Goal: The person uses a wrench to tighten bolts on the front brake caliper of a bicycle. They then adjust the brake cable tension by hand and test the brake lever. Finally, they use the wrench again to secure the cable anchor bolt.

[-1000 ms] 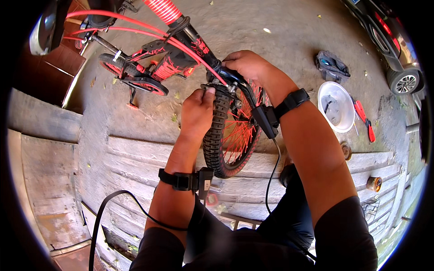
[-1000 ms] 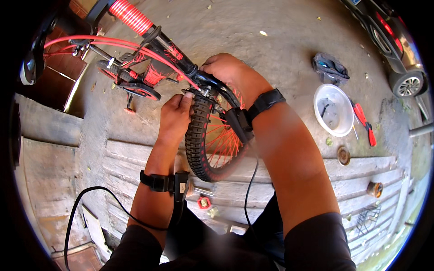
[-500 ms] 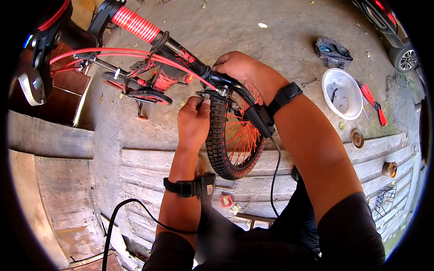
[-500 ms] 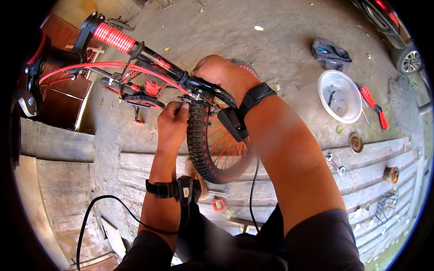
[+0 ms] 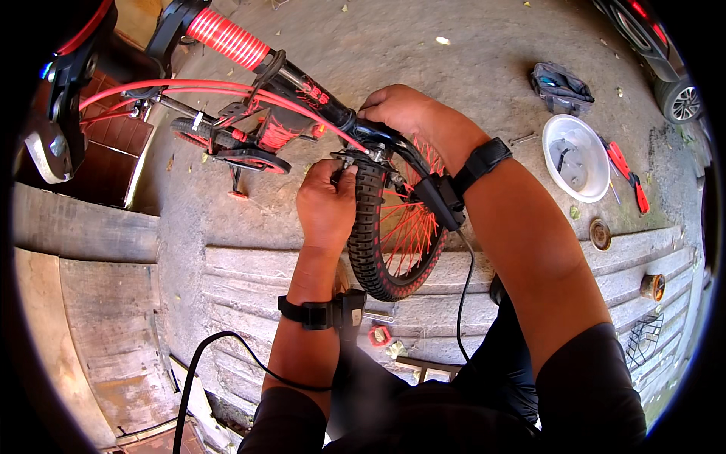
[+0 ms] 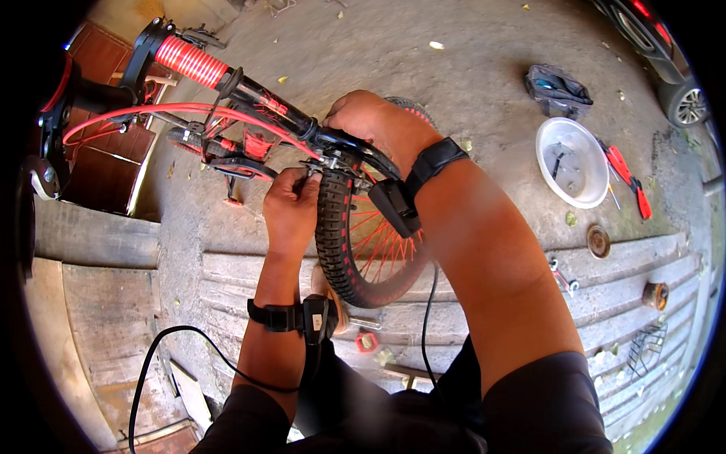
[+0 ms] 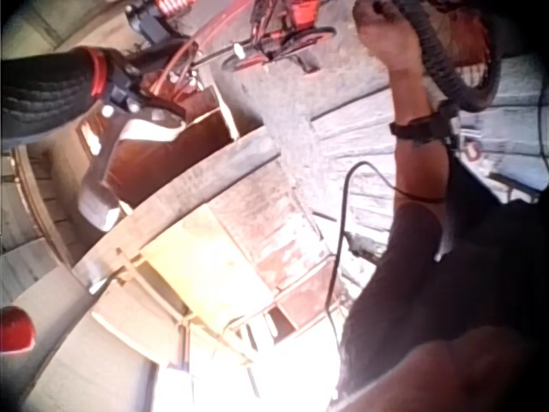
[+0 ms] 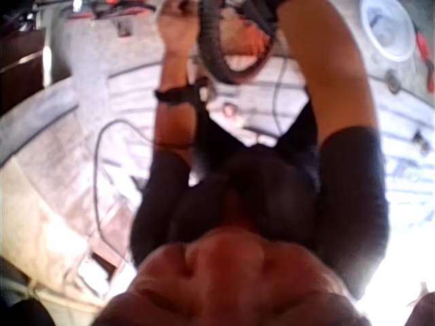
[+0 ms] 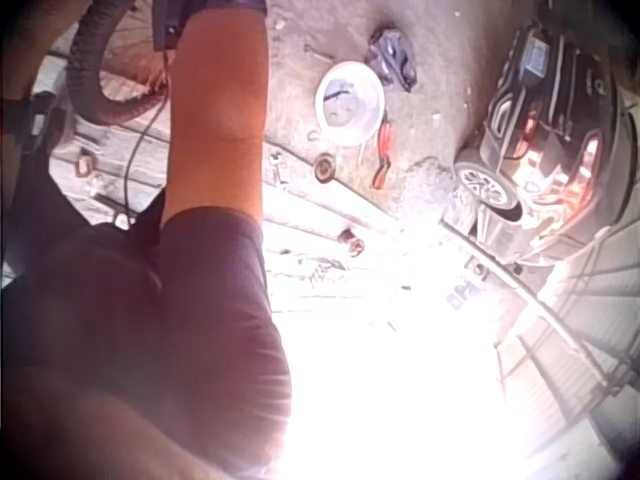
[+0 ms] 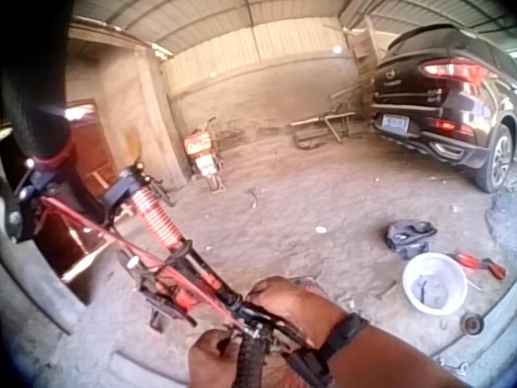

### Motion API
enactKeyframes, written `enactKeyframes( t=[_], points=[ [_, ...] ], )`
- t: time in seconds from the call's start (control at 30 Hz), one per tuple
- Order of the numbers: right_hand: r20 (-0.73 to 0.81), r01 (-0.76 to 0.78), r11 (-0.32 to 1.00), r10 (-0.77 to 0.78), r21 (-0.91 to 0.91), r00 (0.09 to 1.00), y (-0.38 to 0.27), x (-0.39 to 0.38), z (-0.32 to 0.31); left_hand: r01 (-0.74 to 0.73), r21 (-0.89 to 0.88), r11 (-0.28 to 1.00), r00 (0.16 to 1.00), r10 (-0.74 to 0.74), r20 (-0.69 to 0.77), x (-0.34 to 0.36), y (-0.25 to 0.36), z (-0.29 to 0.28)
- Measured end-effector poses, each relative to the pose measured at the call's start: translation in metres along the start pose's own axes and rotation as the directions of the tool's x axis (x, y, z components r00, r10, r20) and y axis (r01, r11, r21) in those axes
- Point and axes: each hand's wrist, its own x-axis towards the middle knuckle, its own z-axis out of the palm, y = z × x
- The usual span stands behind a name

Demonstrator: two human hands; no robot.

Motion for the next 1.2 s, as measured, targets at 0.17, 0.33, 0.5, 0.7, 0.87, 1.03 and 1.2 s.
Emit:
enactKeyframes(
  t=[0.17,0.33,0.5,0.7,0.87,1.03,1.2],
  points=[
    [-0.006,0.008,1.000,-0.008,-0.001,1.000,0.004,0.000,-0.001,0.300,-0.235,0.925,0.953,-0.280,0.114,0.000,0.022,-0.003],
    [0.004,-0.007,1.000,0.007,0.000,1.000,0.002,0.000,-0.001,0.245,-0.250,0.937,0.969,-0.231,0.083,0.000,0.011,0.000],
    [0.008,0.008,1.000,-0.009,0.023,1.000,0.004,0.002,0.000,0.237,-0.220,0.946,0.971,-0.233,0.046,0.000,0.005,0.004],
    [0.004,0.027,0.999,-0.027,-0.029,1.000,0.004,0.001,-0.002,0.261,-0.047,0.964,0.960,-0.254,0.114,0.004,0.009,-0.002],
    [0.010,0.008,1.000,-0.008,0.001,1.000,0.000,-0.003,-0.001,0.246,-0.125,0.961,0.969,-0.241,0.050,0.002,0.016,-0.003],
    [0.012,0.005,0.999,-0.006,0.032,1.000,0.001,-0.003,-0.001,0.269,-0.050,0.962,0.959,-0.263,0.108,0.005,0.012,-0.003],
    [0.021,-0.001,1.000,0.001,0.021,1.000,0.002,-0.001,-0.002,0.274,-0.087,0.958,0.958,-0.264,0.109,0.003,0.018,-0.006]
  ],
)
